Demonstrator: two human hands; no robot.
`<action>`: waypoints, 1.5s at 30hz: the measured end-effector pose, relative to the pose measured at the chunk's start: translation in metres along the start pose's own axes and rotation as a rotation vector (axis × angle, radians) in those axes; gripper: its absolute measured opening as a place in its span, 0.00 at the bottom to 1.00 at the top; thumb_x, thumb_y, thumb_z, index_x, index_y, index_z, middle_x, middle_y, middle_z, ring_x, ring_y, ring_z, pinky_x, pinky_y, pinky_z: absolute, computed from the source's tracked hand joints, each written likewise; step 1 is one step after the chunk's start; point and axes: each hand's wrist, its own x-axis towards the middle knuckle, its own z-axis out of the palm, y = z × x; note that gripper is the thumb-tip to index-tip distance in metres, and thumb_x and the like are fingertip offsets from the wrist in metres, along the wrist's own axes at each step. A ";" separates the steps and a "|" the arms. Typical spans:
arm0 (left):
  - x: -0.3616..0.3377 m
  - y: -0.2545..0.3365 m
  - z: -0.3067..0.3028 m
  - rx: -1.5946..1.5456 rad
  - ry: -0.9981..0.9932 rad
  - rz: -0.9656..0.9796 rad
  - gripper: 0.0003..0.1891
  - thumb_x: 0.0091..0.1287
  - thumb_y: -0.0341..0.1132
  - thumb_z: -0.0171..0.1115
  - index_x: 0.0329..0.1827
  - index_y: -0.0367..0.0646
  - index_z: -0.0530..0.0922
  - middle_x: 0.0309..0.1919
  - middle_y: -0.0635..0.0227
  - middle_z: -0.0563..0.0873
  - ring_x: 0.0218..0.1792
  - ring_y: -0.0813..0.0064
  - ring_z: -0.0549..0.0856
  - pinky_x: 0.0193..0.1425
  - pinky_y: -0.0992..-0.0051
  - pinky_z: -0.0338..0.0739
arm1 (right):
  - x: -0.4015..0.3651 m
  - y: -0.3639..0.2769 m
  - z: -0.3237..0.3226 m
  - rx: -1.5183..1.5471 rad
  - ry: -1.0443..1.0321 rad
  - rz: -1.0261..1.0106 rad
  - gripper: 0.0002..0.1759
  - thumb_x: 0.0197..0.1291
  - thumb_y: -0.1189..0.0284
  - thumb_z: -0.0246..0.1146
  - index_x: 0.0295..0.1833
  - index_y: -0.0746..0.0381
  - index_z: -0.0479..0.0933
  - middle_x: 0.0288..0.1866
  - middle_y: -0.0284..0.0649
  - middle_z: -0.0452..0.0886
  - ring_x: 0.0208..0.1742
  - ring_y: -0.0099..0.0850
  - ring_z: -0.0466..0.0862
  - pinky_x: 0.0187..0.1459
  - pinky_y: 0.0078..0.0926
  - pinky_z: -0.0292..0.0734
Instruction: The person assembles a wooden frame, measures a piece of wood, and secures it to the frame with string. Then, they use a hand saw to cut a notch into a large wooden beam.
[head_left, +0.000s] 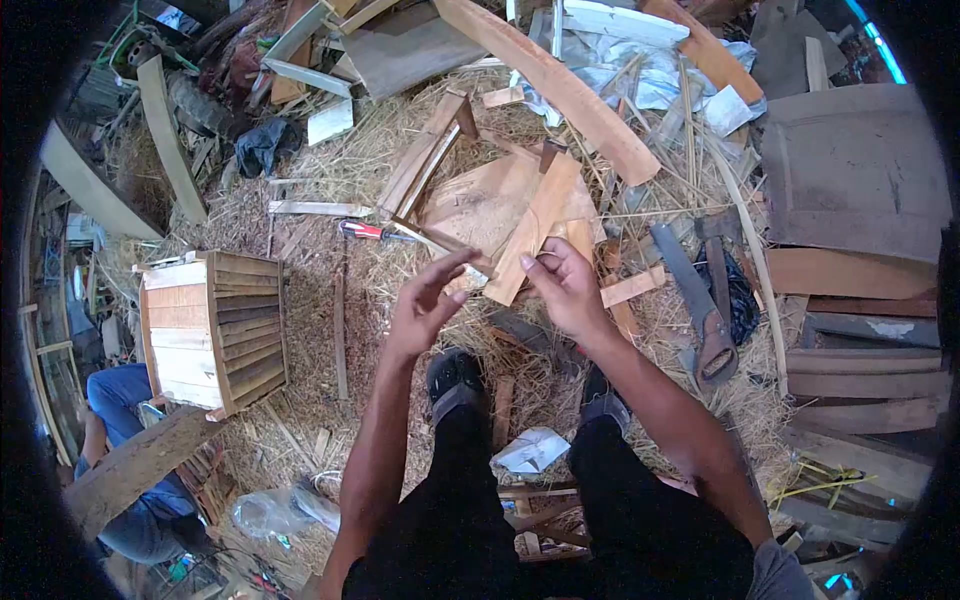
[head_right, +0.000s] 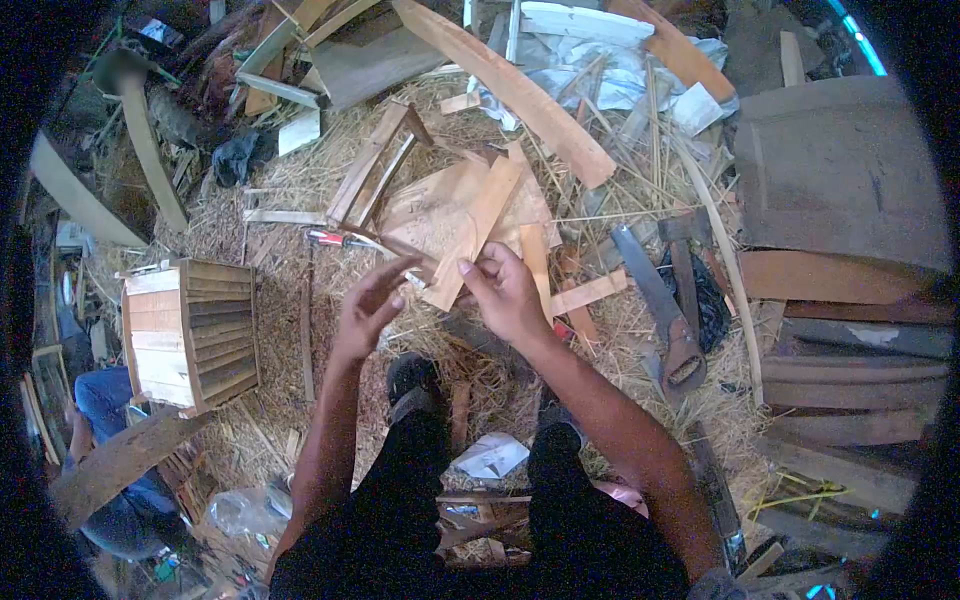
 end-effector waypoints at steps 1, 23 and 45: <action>-0.001 -0.001 0.004 -0.013 -0.032 -0.027 0.27 0.67 0.25 0.63 0.70 0.33 0.72 0.66 0.54 0.80 0.71 0.63 0.74 0.77 0.63 0.64 | -0.001 -0.004 0.001 -0.027 -0.003 0.011 0.14 0.74 0.71 0.60 0.58 0.69 0.71 0.45 0.43 0.86 0.43 0.27 0.88 0.40 0.26 0.88; 0.004 -0.031 0.047 0.372 0.211 0.107 0.11 0.65 0.26 0.69 0.50 0.36 0.85 0.47 0.60 0.90 0.51 0.71 0.88 0.59 0.71 0.79 | -0.015 0.012 -0.021 -0.015 0.070 -0.096 0.11 0.74 0.72 0.60 0.54 0.68 0.72 0.40 0.37 0.85 0.36 0.16 0.82 0.37 0.15 0.77; -0.005 -0.022 0.041 0.347 0.068 -0.015 0.31 0.53 0.30 0.80 0.62 0.41 0.81 0.59 0.63 0.86 0.62 0.69 0.82 0.68 0.66 0.73 | -0.001 -0.001 -0.025 -0.120 -0.046 -0.071 0.14 0.74 0.71 0.59 0.55 0.71 0.75 0.45 0.41 0.86 0.45 0.22 0.85 0.46 0.21 0.79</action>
